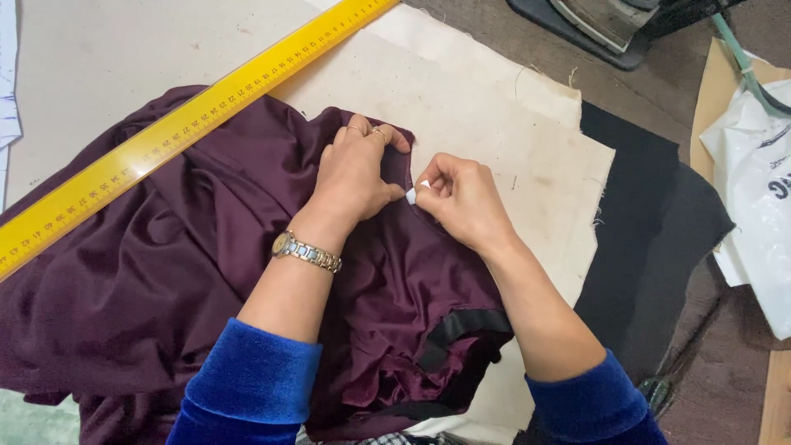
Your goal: The person marks a curved line on a piece of dark purple fabric using a white chalk and a yellow ruler. They then use a pair of scissors to cut along the marked line, trimming the fabric edge. The person adjusts the fabric on the table and continues to mark and cut the material.
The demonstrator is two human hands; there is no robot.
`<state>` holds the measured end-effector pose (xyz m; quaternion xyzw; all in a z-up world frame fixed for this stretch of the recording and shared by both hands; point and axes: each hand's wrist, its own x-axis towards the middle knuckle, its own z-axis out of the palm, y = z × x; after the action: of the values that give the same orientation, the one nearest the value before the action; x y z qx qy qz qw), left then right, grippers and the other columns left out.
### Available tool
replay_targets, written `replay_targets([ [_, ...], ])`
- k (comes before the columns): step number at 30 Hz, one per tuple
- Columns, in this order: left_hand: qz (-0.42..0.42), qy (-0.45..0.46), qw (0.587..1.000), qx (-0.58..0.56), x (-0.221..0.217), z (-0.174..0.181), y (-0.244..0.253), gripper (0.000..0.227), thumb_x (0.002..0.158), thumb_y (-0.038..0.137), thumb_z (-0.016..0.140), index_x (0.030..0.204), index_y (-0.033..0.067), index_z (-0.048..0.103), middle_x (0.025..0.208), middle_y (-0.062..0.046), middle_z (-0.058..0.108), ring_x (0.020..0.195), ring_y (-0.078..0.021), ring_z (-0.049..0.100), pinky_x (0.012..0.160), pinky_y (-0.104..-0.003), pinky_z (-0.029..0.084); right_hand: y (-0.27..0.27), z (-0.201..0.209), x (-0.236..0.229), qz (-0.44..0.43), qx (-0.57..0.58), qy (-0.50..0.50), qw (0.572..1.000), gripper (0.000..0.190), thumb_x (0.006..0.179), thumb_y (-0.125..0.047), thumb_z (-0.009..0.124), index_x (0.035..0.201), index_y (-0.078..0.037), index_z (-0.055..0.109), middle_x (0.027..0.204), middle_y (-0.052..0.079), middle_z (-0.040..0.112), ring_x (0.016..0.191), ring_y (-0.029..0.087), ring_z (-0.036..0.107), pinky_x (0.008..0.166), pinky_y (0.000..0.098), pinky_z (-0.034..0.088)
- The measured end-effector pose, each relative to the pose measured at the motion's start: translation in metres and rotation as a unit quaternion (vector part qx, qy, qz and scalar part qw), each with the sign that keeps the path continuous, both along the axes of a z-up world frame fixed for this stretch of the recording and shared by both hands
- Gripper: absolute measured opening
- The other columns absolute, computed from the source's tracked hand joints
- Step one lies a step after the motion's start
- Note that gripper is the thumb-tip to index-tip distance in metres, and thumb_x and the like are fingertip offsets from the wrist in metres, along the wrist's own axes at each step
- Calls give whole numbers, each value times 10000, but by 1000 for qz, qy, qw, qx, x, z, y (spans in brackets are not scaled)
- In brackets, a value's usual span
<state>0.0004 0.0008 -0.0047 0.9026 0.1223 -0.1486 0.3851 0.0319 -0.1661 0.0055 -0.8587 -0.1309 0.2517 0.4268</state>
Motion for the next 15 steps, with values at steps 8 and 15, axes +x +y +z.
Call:
replay_targets([
  [8,7,-2,1000,-7,-3,8,-1,512,615,116,851,1072,220,646,1064,-52,486,1104,-276,505,908,-395,384,-14,18,6,87,-64,39,993,71,718,-50,688,760,7,685,564,69,559,516,130,512,448,274,436],
  [15,-30,-29,998,-46,-7,-3,10,435,727,158,771,1141,207,645,1067,-75,512,1095,-295,538,927,-438,409,-72,25,35,-85,12,69,994,166,842,-36,666,993,29,688,684,125,629,508,129,576,493,259,499],
])
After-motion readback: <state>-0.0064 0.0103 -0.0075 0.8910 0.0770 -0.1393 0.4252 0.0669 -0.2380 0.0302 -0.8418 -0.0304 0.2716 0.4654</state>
